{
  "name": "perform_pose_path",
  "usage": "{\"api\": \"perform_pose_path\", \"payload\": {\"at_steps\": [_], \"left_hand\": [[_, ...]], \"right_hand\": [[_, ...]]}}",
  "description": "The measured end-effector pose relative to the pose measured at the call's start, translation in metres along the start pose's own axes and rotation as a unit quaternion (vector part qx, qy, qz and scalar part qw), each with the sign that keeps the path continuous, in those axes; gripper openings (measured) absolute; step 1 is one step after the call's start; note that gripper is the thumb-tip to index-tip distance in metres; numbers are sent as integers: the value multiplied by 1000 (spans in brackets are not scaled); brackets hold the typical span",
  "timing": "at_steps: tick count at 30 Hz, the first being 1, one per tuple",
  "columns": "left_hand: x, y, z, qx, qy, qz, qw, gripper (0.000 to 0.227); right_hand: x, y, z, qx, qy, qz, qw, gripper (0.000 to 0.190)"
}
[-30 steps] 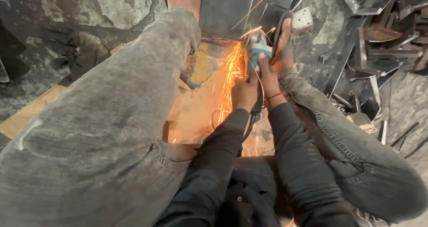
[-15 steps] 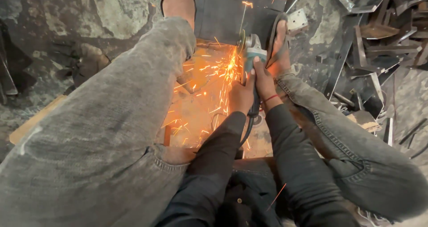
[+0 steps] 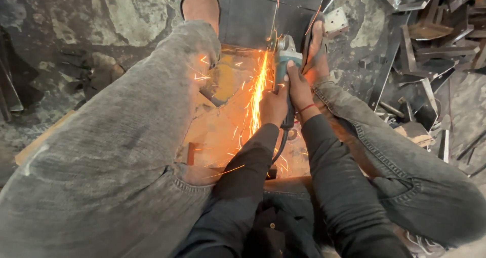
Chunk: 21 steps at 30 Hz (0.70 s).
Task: The person uses an angle grinder to cut a rectangular metal sheet placed on the floor. They hold the sheet with their left hand and operate the grinder with their right hand, producing sparks as the blade cuts through the metal.
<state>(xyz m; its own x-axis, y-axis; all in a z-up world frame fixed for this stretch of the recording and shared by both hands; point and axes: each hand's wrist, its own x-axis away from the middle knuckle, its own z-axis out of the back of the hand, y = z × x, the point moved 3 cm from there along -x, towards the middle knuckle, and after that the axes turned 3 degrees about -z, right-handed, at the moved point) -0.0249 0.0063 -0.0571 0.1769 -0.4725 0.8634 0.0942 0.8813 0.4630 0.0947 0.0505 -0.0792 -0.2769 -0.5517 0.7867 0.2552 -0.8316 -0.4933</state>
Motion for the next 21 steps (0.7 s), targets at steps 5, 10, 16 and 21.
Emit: {"api": "perform_pose_path", "payload": {"at_steps": [5, 10, 16, 21], "left_hand": [[8, 17, 9, 20, -35, -5, 999, 87], [-20, -27, -23, -113, 11, -135, 984, 66], [6, 12, 6, 29, -7, 24, 999, 84], [-5, -6, -5, 34, 6, -20, 999, 86]], "right_hand": [[5, -5, 0, -30, -9, 2, 999, 76], [8, -11, -3, -48, -13, 2, 999, 75], [-3, 3, -3, -83, -26, 13, 996, 73], [-7, 8, 0, -36, -21, 12, 999, 76]]}}
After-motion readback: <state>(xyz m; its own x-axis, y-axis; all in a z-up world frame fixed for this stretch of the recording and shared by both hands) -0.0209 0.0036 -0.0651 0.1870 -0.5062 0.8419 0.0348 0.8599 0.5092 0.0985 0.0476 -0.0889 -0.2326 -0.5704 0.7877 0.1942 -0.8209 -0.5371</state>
